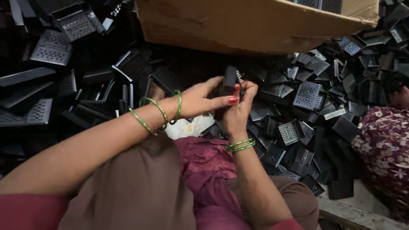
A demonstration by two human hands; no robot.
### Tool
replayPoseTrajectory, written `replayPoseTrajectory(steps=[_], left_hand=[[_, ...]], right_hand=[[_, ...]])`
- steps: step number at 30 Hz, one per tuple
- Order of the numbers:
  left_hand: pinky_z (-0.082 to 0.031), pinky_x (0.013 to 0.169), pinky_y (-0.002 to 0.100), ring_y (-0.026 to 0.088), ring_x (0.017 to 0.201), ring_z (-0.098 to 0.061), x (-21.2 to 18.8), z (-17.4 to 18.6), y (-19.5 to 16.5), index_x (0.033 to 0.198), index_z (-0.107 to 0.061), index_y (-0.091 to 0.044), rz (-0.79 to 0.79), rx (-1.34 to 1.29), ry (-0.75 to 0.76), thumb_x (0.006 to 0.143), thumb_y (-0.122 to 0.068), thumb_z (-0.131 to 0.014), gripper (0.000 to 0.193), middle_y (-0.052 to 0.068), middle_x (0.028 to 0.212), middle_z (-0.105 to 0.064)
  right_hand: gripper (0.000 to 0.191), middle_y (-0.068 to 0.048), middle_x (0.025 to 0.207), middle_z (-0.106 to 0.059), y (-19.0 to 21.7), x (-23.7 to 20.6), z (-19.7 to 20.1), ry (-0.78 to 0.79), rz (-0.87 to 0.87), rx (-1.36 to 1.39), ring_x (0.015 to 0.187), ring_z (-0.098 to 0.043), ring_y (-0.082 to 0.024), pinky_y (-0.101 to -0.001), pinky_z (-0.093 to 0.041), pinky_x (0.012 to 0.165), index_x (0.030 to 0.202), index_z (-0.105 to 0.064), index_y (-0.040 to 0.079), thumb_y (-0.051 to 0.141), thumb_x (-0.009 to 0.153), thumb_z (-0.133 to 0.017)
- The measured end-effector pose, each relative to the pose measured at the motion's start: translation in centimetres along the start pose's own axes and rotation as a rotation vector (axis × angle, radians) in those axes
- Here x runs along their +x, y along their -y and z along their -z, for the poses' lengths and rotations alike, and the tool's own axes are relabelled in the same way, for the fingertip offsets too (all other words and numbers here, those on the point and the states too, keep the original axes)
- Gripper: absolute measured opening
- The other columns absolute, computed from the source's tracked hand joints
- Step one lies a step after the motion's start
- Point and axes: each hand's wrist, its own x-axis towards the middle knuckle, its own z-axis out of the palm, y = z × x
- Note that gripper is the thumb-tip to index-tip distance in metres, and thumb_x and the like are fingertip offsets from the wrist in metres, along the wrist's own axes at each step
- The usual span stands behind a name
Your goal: The person sits on the floor surrounded by small black metal frames and a cardboard box. They pick up two frame pieces, align them, and snap them together to form a small box-like structure. The person repeats this assembly process for multiple units, placing the finished assemblies into the cardboard box.
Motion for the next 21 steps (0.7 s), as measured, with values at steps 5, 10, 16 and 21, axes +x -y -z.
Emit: replayPoseTrajectory(steps=[5, 10, 16, 21], left_hand=[[-0.058, 0.084, 0.031, 0.016, 0.097, -0.07, -0.6, 0.8, -0.4, 0.131, -0.058, -0.001, -0.078, 0.262, -0.121, 0.069, -0.054, -0.089, 0.087, 0.009, 0.107, -0.072], [-0.057, 0.086, 0.035, 0.023, 0.097, -0.069, -1.3, 0.8, -1.7, 0.115, -0.06, -0.002, -0.201, 0.437, -0.188, 0.054, -0.048, -0.1, 0.086, 0.012, 0.105, -0.067], [-0.056, 0.081, 0.041, 0.032, 0.095, -0.068, -1.6, 0.4, -3.2, 0.109, -0.05, -0.003, -0.359, 0.505, -0.179, 0.048, -0.045, -0.102, 0.091, 0.015, 0.101, -0.064], [-0.054, 0.079, 0.046, 0.04, 0.093, -0.065, -1.5, 0.3, -3.7, 0.103, -0.047, -0.002, -0.386, 0.608, -0.174, 0.046, -0.042, -0.103, 0.089, 0.019, 0.097, -0.062]], right_hand=[[0.071, -0.006, 0.136, -0.045, 3.5, 0.2, 0.2, 0.102, -0.043, 0.245, 0.132, -0.046, -0.018, -0.0339, -0.035, 0.12, 0.141, -0.039, 0.004, 0.067, 0.108, -0.042], [0.096, -0.008, 0.14, -0.049, 7.0, 0.1, 0.9, 0.237, -0.192, 0.319, 0.133, -0.049, -0.019, -0.037, -0.04, 0.12, 0.154, -0.036, 0.004, 0.081, 0.097, -0.04], [0.096, -0.011, 0.154, -0.042, 7.6, 0.2, 1.5, 0.237, 0.025, 0.025, 0.136, -0.052, -0.022, -0.0384, -0.045, 0.119, 0.145, -0.046, 0.004, 0.082, 0.091, -0.057], [0.098, -0.011, 0.15, -0.048, 6.2, 0.0, 1.9, 0.251, 0.102, 0.105, 0.14, -0.048, -0.022, -0.0395, -0.042, 0.124, 0.145, -0.051, 0.005, 0.075, 0.08, -0.076]])
